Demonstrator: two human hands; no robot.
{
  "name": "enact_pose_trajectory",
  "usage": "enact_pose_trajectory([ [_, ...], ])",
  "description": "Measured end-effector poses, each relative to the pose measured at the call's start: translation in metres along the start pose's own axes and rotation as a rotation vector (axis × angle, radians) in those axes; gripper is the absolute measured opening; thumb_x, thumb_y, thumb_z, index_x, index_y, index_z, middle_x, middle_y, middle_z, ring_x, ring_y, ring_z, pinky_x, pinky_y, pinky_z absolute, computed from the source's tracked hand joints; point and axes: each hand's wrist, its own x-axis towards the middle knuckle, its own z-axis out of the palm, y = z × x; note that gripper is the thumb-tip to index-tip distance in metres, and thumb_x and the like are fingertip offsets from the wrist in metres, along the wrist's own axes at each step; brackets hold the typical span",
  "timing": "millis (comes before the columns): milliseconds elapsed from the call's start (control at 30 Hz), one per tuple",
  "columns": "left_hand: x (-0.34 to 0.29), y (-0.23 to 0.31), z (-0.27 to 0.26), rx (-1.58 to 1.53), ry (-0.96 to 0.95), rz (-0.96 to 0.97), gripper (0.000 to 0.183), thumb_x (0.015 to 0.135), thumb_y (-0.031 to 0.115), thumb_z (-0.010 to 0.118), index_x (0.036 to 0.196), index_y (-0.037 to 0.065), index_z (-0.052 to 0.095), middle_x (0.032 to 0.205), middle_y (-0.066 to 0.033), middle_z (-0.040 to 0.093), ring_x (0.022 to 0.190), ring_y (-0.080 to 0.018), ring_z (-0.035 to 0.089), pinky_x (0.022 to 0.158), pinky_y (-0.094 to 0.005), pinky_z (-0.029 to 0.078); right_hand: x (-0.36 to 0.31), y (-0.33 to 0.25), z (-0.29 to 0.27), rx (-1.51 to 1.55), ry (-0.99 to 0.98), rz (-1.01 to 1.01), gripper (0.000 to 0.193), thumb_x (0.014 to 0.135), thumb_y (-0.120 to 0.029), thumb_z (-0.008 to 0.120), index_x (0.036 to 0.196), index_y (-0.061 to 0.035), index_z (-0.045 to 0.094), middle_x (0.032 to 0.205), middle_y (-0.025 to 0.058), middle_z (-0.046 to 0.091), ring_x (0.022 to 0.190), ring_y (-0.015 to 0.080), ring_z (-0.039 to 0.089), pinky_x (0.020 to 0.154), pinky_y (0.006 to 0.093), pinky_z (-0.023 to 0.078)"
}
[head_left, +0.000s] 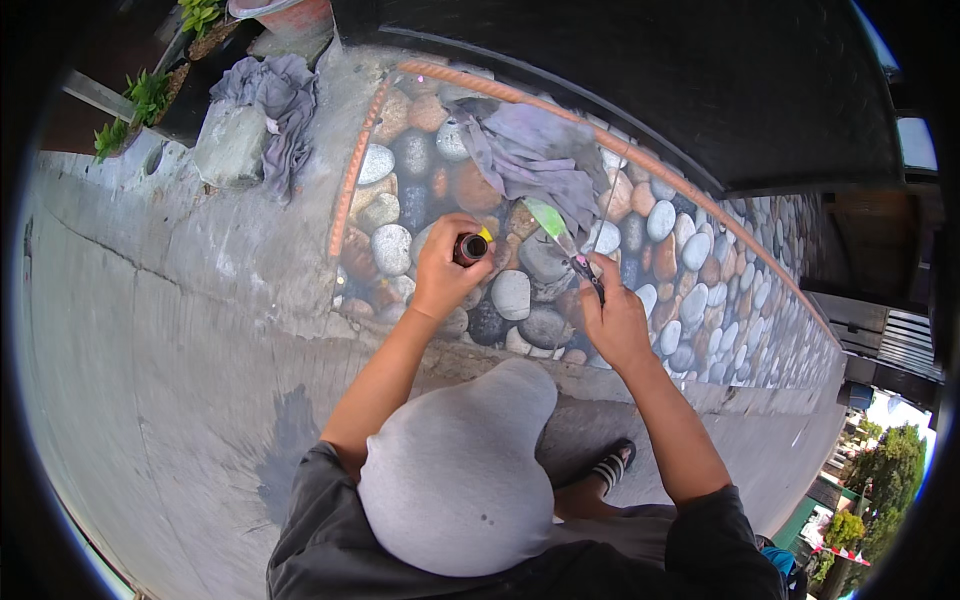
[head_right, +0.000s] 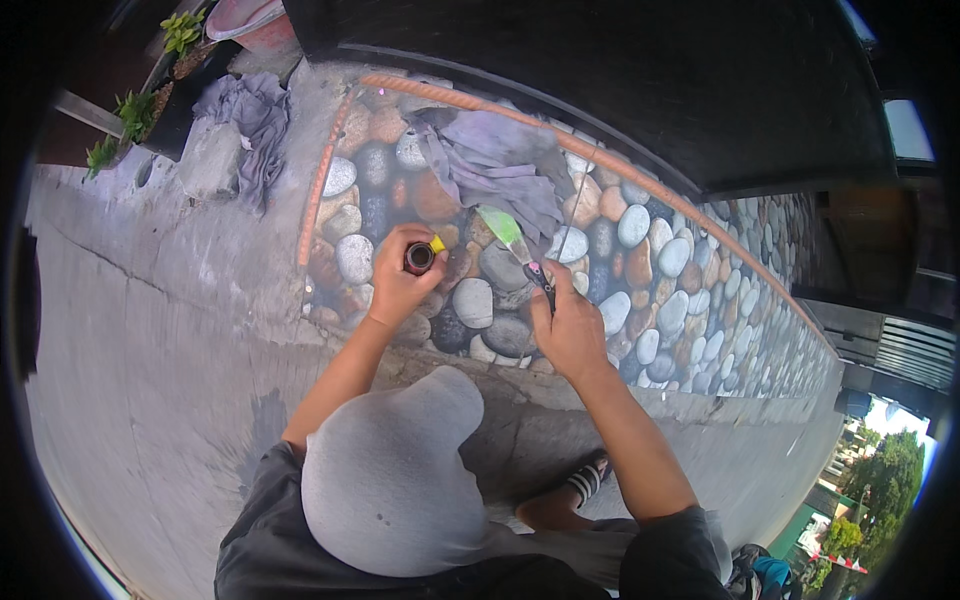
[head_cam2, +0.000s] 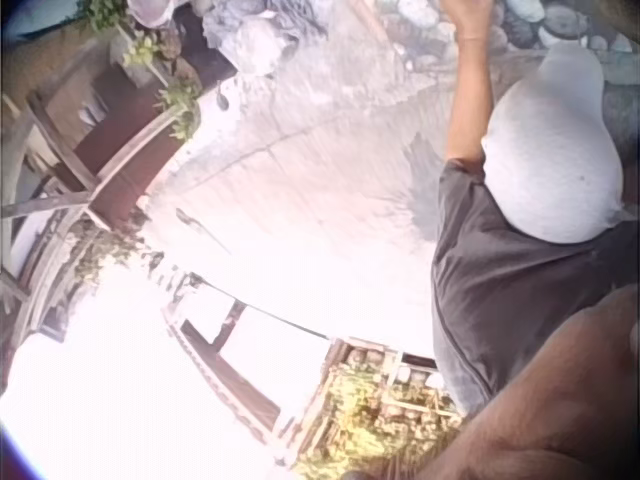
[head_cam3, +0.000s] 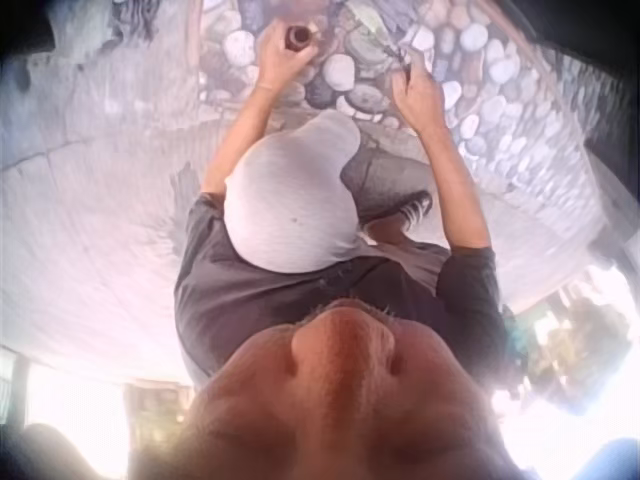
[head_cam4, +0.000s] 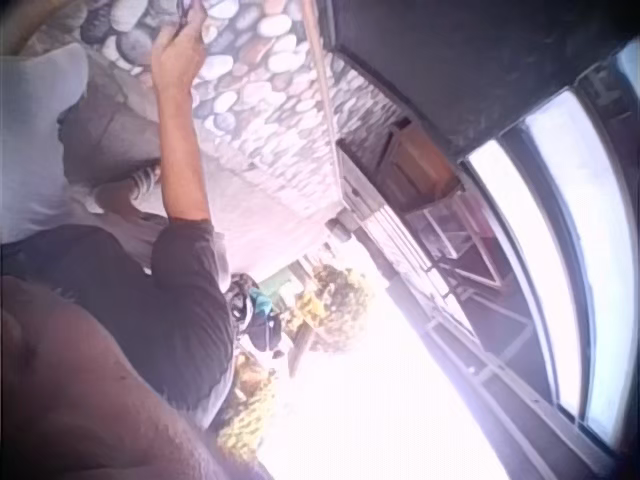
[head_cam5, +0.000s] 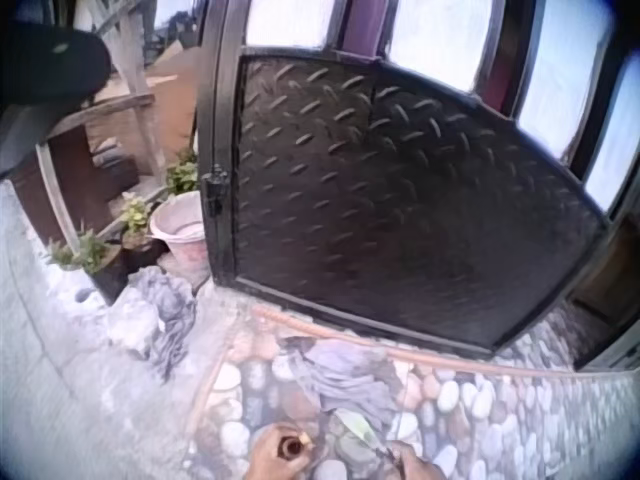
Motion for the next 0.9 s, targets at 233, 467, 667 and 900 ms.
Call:
enact_pose_trajectory([
  [233,0.004,0.002,0.003,-0.006,-0.007,0.002,0.031,0.071,0.004,0.078,0.096,0.004,0.058,0.099,-0.0115,0.064,0.088,-0.0277,0.065,0.078,-0.0352,0.052,0.118,-0.086,-0.005,-0.270,0.054,-0.131,0.040,0.100,-0.029,0.042,0.136,-0.0175,0.056,0.102,0.0189,0.071,0.092,0.0384,0.068,0.084,0.0479,0.053],
  [467,0.003,0.001,0.001,0.000,0.000,0.004,0.032,0.071,0.003,0.077,0.096,0.004,0.058,0.100,-0.0121,0.064,0.088,-0.0284,0.064,0.079,-0.0357,0.051,0.145,-0.108,0.013,-0.273,-0.078,-0.032,0.041,0.099,-0.030,0.042,0.136,-0.0167,0.057,0.105,0.0189,0.071,0.100,0.0369,0.067,0.090,0.0465,0.052],
  [667,0.004,0.004,0.003,-0.027,-0.011,-0.001,0.032,0.071,0.003,0.077,0.096,0.004,0.058,0.100,-0.0126,0.064,0.088,-0.0284,0.064,0.079,-0.0357,0.051,0.150,-0.108,0.017,-0.237,-0.128,-0.016,0.042,0.098,-0.027,0.041,0.136,-0.0158,0.056,0.109,0.0215,0.069,0.105,0.0379,0.066,0.093,0.0476,0.050],
  [900,0.005,0.003,0.002,-0.008,-0.030,0.013,0.033,0.071,0.004,0.078,0.096,0.004,0.057,0.100,-0.0117,0.064,0.088,-0.0288,0.063,0.079,-0.0361,0.051,0.156,-0.115,0.013,-0.239,-0.185,0.015,0.042,0.097,-0.026,0.041,0.134,-0.0127,0.058,0.115,0.0218,0.067,0.108,0.0386,0.064,0.095,0.0476,0.049],
])
